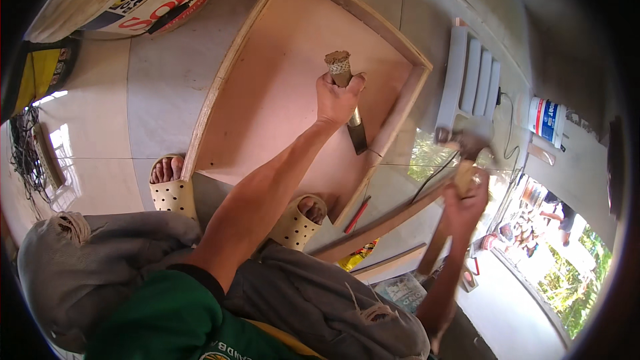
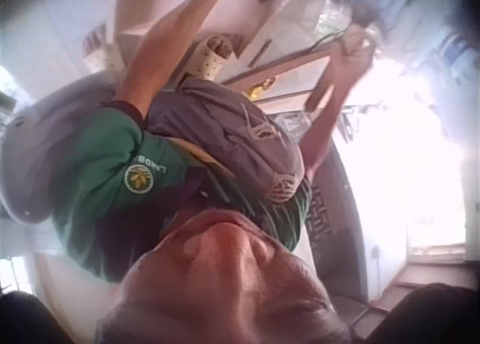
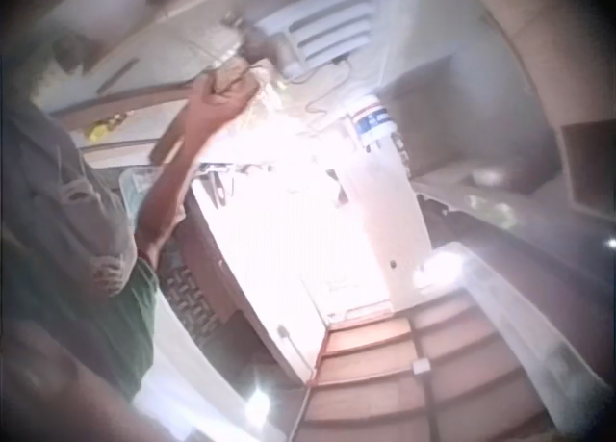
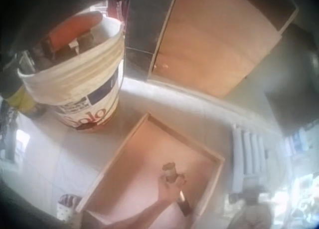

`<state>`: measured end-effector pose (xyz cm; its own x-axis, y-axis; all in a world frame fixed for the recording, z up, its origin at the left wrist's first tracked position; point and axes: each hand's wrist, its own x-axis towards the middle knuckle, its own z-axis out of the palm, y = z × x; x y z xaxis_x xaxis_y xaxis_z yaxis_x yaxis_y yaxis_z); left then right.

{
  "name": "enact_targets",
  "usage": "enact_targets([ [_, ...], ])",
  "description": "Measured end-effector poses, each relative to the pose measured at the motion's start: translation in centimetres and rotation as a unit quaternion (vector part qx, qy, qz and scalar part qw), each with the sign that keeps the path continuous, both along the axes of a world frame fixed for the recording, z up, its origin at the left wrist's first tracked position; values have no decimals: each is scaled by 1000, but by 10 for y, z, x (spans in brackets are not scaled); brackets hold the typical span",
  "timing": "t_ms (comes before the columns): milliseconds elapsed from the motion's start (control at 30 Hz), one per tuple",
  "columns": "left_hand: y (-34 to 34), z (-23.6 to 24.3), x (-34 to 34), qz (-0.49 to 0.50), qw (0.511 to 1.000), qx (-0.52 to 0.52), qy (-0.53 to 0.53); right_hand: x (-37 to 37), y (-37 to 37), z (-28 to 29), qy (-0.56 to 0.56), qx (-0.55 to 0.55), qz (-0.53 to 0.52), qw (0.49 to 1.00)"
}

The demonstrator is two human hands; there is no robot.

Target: Using a hammer and chisel to carve and shape wooden components for a box or drawer.

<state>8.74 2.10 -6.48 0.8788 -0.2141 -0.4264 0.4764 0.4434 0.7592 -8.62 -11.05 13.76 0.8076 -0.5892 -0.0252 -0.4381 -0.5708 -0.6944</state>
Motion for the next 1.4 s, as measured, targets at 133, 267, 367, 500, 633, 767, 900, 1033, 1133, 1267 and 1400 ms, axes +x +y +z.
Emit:
enact_targets([
  [133,11,-7,1,-3,997,71,-5,116,22,60,123,-47,128,983],
  [267,14,6,3,-39,991,117,-50,220,30,57,183,-165,338,908],
  [367,8,5,3,-25,993,101,-51,287,28,36,292,-258,436,811],
  [500,3,13,3,5,995,96,-28,337,15,3,232,-307,499,777],
  [633,11,5,4,-8,992,121,-23,359,49,5,230,-233,274,904],
  [767,7,8,5,9,992,117,-44,332,28,-18,167,-235,390,875],
  [900,6,3,0,-24,993,114,-34,307,67,-13,412,-223,518,715],
  [1033,0,9,2,-41,979,178,-86,321,40,-14,278,-268,516,765],
  [1133,1,1,8,-72,959,235,-145,336,40,1,154,-258,415,859],
  [1267,-8,7,8,-145,940,257,-172,306,15,-11,270,-303,335,850],
  [1400,-11,-12,-3,-236,891,320,-218,280,18,-34,399,-274,513,709],
])
